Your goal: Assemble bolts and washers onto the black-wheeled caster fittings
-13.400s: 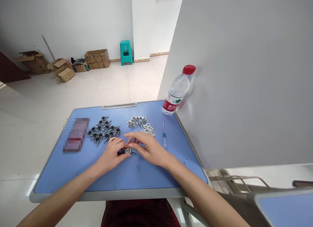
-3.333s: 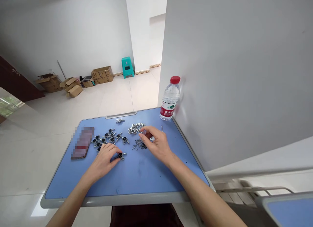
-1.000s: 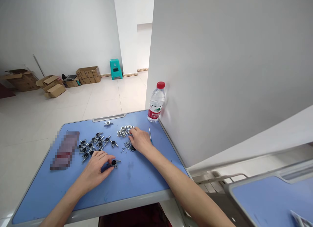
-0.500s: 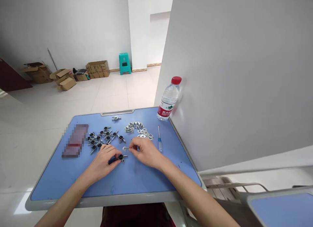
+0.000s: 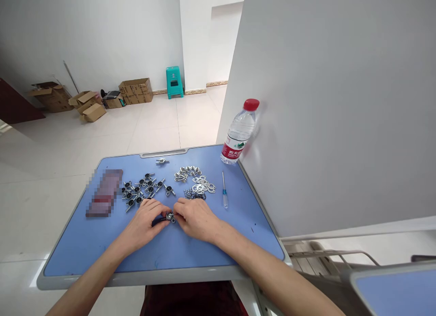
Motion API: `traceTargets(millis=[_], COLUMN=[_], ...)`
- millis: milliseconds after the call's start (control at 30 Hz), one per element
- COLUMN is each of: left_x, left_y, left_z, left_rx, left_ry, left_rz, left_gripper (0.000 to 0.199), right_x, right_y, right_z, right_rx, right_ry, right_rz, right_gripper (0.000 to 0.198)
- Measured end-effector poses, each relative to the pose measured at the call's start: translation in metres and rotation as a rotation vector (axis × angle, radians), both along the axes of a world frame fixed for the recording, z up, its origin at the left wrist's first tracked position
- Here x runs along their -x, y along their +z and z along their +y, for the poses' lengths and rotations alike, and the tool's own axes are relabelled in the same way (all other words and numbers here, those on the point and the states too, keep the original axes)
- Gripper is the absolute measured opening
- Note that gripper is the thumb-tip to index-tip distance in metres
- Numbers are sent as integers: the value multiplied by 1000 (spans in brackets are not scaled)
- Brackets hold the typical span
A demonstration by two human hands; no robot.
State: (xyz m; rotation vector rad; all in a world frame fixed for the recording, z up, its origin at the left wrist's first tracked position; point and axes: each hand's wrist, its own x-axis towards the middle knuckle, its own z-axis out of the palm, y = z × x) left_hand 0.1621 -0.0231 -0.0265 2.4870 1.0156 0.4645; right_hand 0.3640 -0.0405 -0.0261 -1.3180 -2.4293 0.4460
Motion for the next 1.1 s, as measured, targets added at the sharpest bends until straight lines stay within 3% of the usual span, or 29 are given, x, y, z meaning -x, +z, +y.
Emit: traceTargets(millis=[200,467,633,733,833,933,1100], left_x=[2,2,0,0,0,0,1], left_y=[-5,-10,-6,-5,-4,-3,-2], left_z=[2,1,-2,-2,-2,-2,-1], left_rx=[-75,-243,-228,-219,-231,-235,-229], left_ry=[-26,-87,-70,-51,-56,-65,-63], left_rz=[-42,-53,-52,-63,-73,-87,-70], left_gripper=[5,13,11,6,10,13,12], right_x=[-2,-2,-5,-23,-51,-72,-69], right_y=[2,2,4,12,23,32,29], right_z=[-1,-3,-2,6,16,21,20], right_rx=[3,28,68,86,79,135,237], right_ry=[-16,-6,-7,-111,-361,-455,-343], right_rz=[-82,-60,43,178,301,219,25], right_gripper=[10,3,10,7,9,12,14])
